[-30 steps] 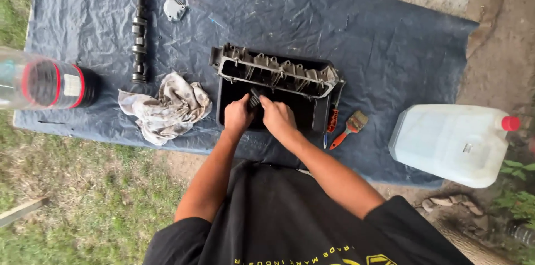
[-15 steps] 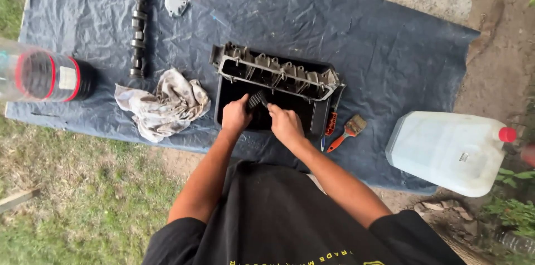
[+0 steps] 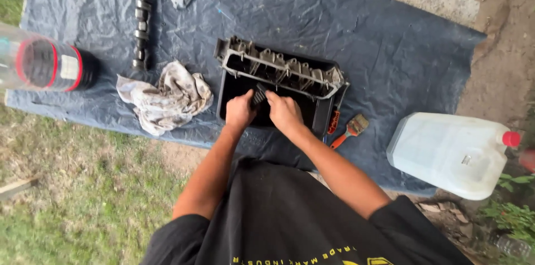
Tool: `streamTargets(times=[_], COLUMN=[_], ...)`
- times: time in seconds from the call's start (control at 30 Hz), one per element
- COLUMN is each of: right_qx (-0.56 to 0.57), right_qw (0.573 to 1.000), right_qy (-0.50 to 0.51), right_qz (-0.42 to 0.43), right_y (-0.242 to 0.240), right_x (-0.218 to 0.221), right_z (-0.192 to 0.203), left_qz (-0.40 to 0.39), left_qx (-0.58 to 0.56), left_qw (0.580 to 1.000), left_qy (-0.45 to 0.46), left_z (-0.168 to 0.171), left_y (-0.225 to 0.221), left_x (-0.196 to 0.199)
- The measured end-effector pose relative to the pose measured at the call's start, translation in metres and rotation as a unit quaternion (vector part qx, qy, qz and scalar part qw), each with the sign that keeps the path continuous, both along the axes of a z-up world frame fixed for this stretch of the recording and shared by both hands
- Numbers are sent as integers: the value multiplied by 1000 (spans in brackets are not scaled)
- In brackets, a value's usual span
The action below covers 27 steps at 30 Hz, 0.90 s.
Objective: Scrubbing grease and debris off an engine gear using a small brush and cleaning fluid in a container.
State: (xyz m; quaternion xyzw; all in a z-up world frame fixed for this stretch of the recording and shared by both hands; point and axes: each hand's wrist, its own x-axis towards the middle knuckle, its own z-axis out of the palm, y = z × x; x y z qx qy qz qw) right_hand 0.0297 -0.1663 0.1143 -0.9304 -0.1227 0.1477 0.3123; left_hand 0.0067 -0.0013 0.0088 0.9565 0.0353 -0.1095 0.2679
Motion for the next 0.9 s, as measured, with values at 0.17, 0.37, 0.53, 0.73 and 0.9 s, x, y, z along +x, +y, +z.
streamTargets(times=[0.17,0.37,0.53,0.73,0.9], right_qx=[-18,10,23,-5,38], right_qw=[1000,999,998,996,998], right_qy=[5,35,52,86,44], right_qz=[19,-4,-7,-6,13], right_y=[-14,-17,-7,-12,1], right_x=[-1,-7,8,-3,14], right_z=[-15,-7,5,5,2], left_qz=[3,1,-11,-3,-9], left_qx=[8,11,10,10,11], left_qw=[1000,1000,1000,1000,1000], left_qy=[2,-18,-22,-4,-24], left_z=[-4,-3,-10,-11,-12], left_y=[-1,0,-3,-1,0], left_x=[0,1,3,0,5])
